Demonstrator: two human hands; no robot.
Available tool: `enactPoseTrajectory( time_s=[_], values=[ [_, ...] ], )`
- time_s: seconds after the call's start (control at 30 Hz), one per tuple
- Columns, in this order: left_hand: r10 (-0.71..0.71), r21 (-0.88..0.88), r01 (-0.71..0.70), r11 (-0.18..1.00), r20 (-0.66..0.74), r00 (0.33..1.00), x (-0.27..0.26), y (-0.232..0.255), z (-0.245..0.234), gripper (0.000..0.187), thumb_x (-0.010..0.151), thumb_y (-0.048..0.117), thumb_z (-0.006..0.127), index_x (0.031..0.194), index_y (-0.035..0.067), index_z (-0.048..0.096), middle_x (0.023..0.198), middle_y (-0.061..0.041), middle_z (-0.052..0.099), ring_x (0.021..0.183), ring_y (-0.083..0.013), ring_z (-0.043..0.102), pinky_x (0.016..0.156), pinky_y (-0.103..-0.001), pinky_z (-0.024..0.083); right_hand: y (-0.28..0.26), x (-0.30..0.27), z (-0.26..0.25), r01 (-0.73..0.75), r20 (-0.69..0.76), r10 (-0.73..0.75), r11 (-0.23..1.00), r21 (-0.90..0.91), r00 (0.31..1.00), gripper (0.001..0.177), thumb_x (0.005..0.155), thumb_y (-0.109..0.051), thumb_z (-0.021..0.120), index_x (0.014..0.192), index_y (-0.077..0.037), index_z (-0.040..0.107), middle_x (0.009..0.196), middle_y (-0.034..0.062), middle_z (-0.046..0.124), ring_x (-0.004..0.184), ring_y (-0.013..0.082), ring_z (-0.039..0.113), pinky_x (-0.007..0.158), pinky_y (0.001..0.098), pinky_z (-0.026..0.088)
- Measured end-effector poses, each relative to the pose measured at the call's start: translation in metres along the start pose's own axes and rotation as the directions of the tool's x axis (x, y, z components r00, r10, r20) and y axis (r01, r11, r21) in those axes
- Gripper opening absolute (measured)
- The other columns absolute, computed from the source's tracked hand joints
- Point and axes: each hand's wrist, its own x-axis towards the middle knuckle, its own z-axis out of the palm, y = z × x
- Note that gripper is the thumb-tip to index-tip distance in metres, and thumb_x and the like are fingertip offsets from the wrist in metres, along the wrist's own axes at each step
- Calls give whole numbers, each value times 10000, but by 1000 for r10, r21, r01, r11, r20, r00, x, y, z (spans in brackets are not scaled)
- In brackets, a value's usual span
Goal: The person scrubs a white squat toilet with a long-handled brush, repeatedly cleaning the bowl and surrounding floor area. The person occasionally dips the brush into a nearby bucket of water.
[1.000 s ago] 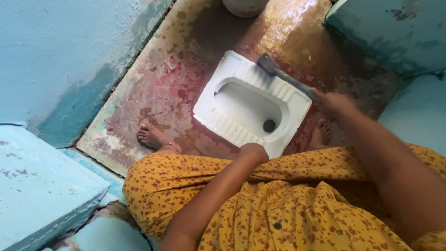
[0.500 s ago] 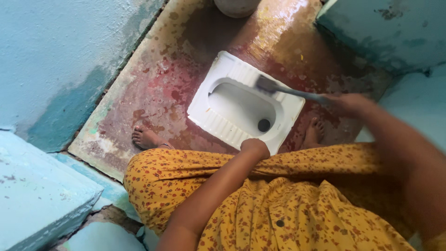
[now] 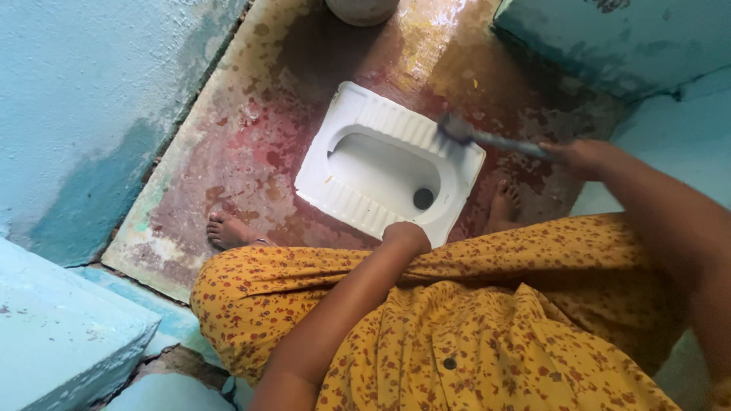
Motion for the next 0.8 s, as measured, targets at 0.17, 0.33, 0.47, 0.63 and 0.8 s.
enactPoseTrajectory(
  time_s=[0.17, 0.33, 0.47, 0.63, 0.8],
  values=[
    [42, 23, -42, 999, 1, 999, 5, 0, 5, 386, 898, 283, 605, 1207, 120, 768, 1293, -119, 718, 1189, -302, 690, 935, -430, 563, 37, -14, 4, 75, 23, -71, 963, -258, 997, 763, 950, -212, 557, 1565, -591, 312, 1348, 77, 695, 1165, 282, 717, 1017, 430, 555],
    [50, 48, -51, 998, 35, 998, 8, -8, 27, 403, 909, 337, 611, 1213, 122, 764, 1306, -126, 706, 1211, -314, 672, 962, -437, 536, 25, -3, -13, 14, 23, -7, 939, -344, 1000, 697, 988, -331, 563, 1579, -582, 293, 1357, 69, 703, 1168, 275, 725, 1006, 419, 575],
    [62, 53, -65, 996, 59, 996, 5, -19, 35, 515, 905, 496, 624, 1212, 109, 767, 1292, -132, 722, 1217, -327, 677, 972, -455, 535, 19, -13, -20, 36, 120, 4, 943, -331, 993, 748, 981, -258, 548, 1591, -597, 281, 1292, 86, 739, 1120, 253, 723, 982, 427, 578],
    [34, 20, -35, 999, 78, 996, -6, -25, 35, 930, 861, 872, 490, 1250, 61, 726, 1312, -176, 686, 1241, -362, 642, 1009, -451, 518, -13, -26, -17, 207, 160, -159, 913, -352, 974, 637, 994, -274, 507, 1490, -657, 393, 1313, -5, 707, 1135, 221, 725, 984, 402, 575],
    [23, 9, -24, 1000, 74, 997, -11, -20, 31, 976, 816, 903, 468, 1225, 58, 735, 1281, -183, 702, 1218, -357, 654, 1001, -434, 523, -52, -8, -41, 180, 135, -140, 918, -353, 981, 492, 1036, -367, 530, 1478, -579, 492, 1215, -2, 756, 1066, 208, 744, 958, 377, 587]
  ],
)
